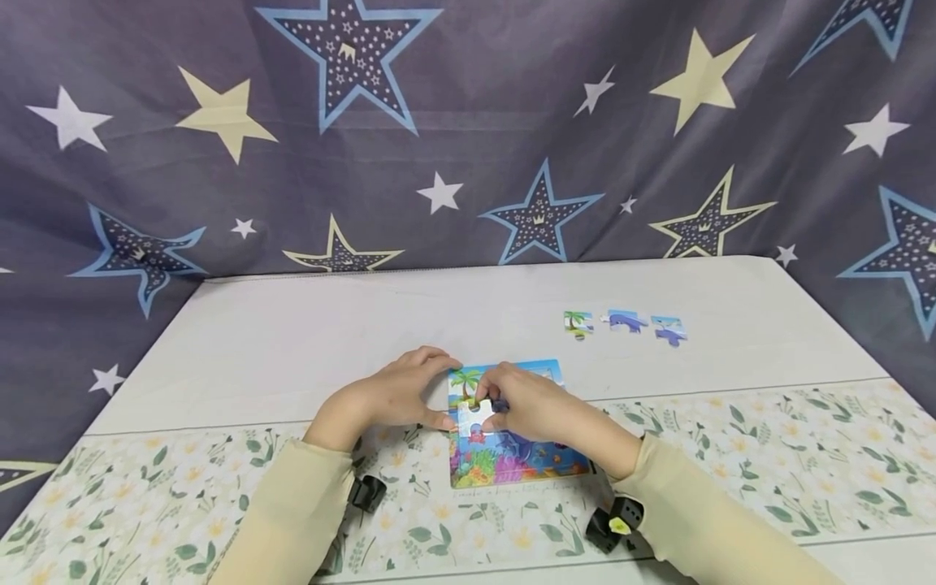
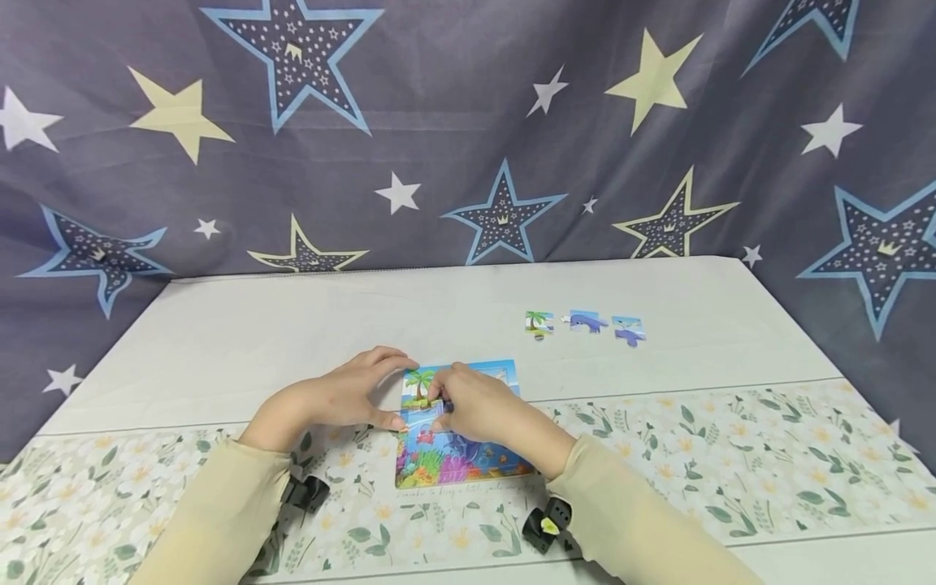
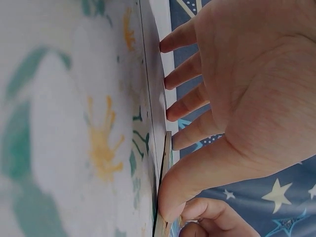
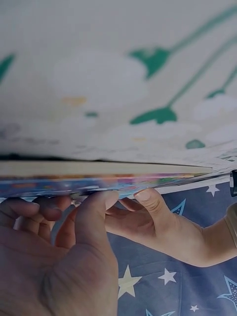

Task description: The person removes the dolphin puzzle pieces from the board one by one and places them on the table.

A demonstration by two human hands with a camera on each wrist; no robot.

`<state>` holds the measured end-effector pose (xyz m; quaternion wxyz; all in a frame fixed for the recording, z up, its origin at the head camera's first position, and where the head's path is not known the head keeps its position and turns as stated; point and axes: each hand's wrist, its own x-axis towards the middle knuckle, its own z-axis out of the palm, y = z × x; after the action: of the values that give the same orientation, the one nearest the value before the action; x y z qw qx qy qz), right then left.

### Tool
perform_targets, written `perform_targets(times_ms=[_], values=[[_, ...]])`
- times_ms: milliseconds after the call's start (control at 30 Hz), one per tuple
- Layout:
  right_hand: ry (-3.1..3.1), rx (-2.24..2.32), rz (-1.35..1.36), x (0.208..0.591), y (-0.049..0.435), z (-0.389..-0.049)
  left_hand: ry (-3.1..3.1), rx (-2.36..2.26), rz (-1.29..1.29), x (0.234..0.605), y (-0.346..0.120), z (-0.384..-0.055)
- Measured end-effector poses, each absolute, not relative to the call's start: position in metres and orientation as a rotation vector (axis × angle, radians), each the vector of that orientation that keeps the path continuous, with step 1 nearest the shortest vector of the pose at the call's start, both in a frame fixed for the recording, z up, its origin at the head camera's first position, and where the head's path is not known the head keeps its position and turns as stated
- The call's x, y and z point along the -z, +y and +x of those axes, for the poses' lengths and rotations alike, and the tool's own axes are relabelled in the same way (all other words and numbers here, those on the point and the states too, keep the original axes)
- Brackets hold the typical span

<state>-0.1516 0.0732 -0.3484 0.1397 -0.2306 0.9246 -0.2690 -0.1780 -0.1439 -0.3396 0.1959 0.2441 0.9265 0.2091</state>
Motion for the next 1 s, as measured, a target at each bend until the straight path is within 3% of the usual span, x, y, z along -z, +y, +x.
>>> perform_targets(times_ms=[1000], values=[[2.413, 1.084, -0.850, 0.345, 0.087, -0.163, 2.587, -0.570, 0.686, 0.336, -0.143, -0.176]])
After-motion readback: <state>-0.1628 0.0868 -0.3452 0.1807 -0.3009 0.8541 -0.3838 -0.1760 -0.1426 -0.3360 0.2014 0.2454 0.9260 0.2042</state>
